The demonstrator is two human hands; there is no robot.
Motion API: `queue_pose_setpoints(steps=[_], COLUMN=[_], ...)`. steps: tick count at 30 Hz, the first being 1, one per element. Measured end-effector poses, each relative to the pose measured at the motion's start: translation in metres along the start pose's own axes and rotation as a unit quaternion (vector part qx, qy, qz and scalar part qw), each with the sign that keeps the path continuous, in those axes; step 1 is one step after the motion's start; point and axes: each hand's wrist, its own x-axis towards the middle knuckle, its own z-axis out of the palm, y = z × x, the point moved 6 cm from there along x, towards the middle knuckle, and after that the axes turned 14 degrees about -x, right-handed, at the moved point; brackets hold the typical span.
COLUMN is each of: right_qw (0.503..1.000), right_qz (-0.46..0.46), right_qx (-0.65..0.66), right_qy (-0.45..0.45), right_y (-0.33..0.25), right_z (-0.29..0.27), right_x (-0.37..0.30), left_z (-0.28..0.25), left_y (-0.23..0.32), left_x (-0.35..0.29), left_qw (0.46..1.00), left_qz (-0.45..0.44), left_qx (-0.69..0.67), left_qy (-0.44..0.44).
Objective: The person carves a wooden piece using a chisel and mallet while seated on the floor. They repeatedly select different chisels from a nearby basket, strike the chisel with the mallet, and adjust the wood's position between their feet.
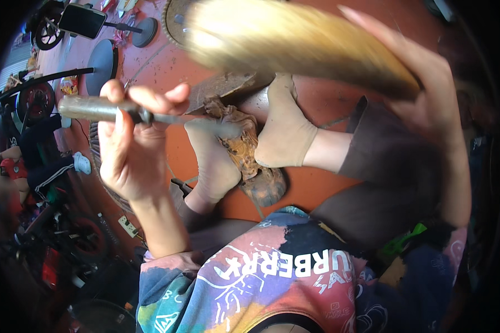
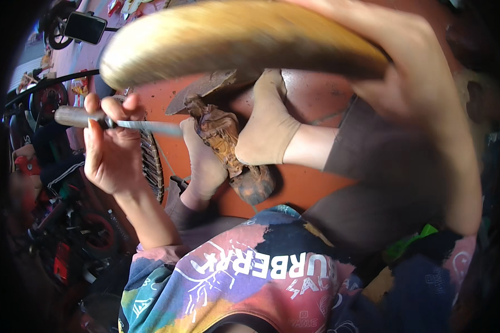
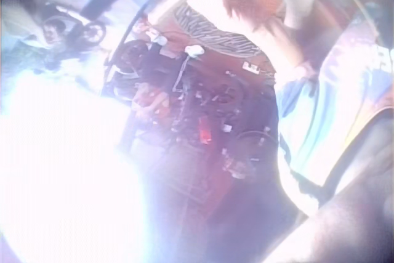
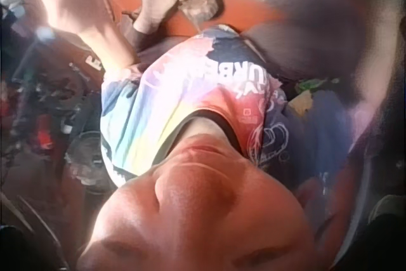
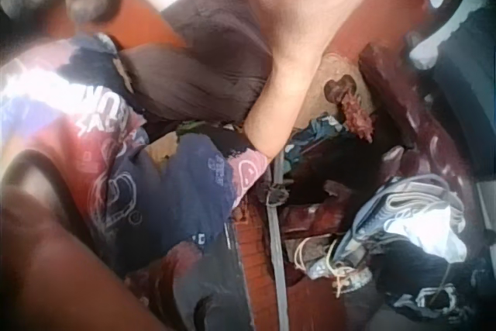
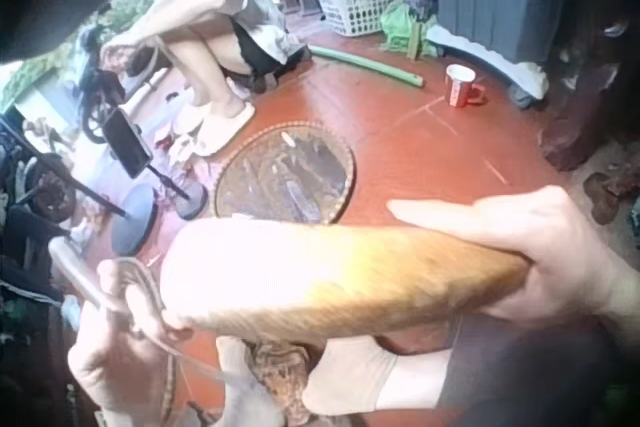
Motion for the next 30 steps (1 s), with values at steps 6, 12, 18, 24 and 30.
queue_pose_setpoints(steps=[6,12,18,24,30], right_qw=[0.997,0.997,0.996,0.997,0.995], right_qz=[-0.047,-0.068,-0.078,-0.065,-0.07], right_qx=[-0.042,0.031,0.042,0.012,0.014], right_qy=[-0.049,-0.008,-0.017,-0.035,-0.063], right_y=[0.011,-0.008,-0.007,0.0,0.004], right_z=[0.002,0.023,0.045,0.055,0.063], right_x=[-0.074,-0.083,-0.075,-0.081,-0.085], left_z=[0.013,0.044,0.026,0.013,0.003], left_y=[-0.042,-0.124,-0.125,-0.107,-0.105], left_x=[-0.025,-0.061,-0.05,-0.045,-0.047], left_qw=[0.868,0.857,0.868,0.875,0.873], left_qz=[-0.127,0.04,0.131,0.219,0.236], left_qx=[0.45,0.338,0.346,0.308,0.297], left_qy=[-0.165,-0.386,-0.331,-0.301,-0.307])
